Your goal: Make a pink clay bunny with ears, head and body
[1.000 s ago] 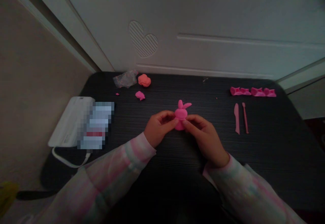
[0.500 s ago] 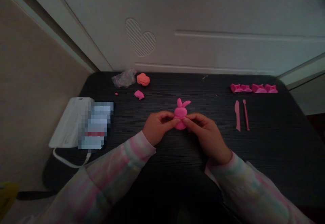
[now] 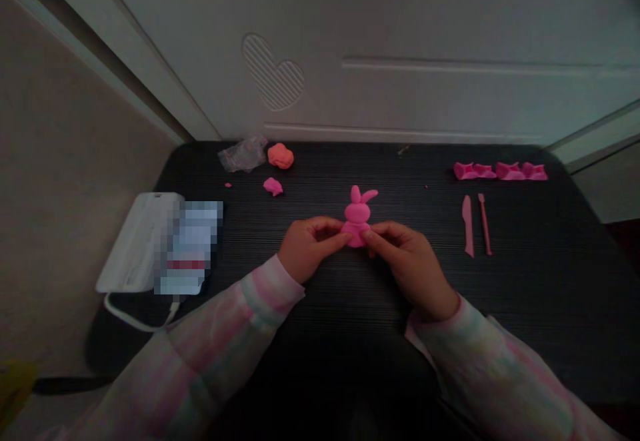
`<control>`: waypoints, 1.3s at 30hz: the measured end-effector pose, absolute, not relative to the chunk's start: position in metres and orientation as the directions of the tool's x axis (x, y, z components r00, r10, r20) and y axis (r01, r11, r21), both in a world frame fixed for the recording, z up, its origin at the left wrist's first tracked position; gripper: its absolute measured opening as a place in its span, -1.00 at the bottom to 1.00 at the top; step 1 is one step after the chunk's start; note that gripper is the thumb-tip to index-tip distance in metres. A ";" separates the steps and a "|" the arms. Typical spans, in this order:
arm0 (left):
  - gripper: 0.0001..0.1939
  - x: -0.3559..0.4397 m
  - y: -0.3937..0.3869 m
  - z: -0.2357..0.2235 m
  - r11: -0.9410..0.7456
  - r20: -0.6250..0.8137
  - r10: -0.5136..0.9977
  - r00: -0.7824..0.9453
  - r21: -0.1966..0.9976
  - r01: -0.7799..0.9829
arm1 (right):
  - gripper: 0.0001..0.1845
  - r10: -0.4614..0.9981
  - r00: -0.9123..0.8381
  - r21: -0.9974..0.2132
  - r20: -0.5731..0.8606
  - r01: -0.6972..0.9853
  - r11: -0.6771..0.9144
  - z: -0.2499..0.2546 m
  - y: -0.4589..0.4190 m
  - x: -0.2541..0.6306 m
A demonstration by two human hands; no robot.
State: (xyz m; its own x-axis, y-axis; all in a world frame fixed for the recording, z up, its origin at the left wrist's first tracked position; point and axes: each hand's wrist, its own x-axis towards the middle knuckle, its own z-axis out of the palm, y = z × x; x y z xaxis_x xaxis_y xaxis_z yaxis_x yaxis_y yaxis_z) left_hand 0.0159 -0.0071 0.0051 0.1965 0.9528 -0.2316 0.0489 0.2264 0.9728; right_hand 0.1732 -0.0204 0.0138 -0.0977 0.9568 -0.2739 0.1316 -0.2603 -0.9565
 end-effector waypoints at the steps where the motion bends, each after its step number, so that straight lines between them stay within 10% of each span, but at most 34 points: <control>1: -0.88 0.016 -0.007 0.005 0.231 -0.233 0.951 0.202 0.972 0.034 | -0.83 0.959 -0.092 -0.957 -0.267 0.141 -0.253 0.014 -0.020 0.173; 17: -0.89 0.016 -0.009 0.006 0.199 -0.221 0.931 0.292 0.975 0.103 | -0.88 0.971 -0.074 -0.973 -0.228 0.043 -0.225 0.015 -0.023 0.165; 31: -0.77 0.023 -0.007 -0.001 0.419 -0.345 0.904 0.252 0.831 -0.367 | -0.64 0.982 -0.142 -0.890 0.125 0.422 0.174 0.009 -0.029 0.166; 39: -0.61 0.026 -0.009 0.005 0.442 -0.377 0.897 0.232 0.748 -0.494 | -0.59 0.981 -0.192 -0.945 0.042 0.311 0.101 0.007 -0.028 0.167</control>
State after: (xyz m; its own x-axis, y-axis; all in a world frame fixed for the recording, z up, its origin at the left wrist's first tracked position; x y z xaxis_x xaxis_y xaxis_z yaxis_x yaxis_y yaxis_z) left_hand 0.0256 -0.0094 0.0050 0.2318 0.8967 -0.3770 -0.4944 0.4424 0.7483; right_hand 0.1670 -0.0280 0.0075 -0.1919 0.9805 0.0417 0.3112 0.1011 -0.9450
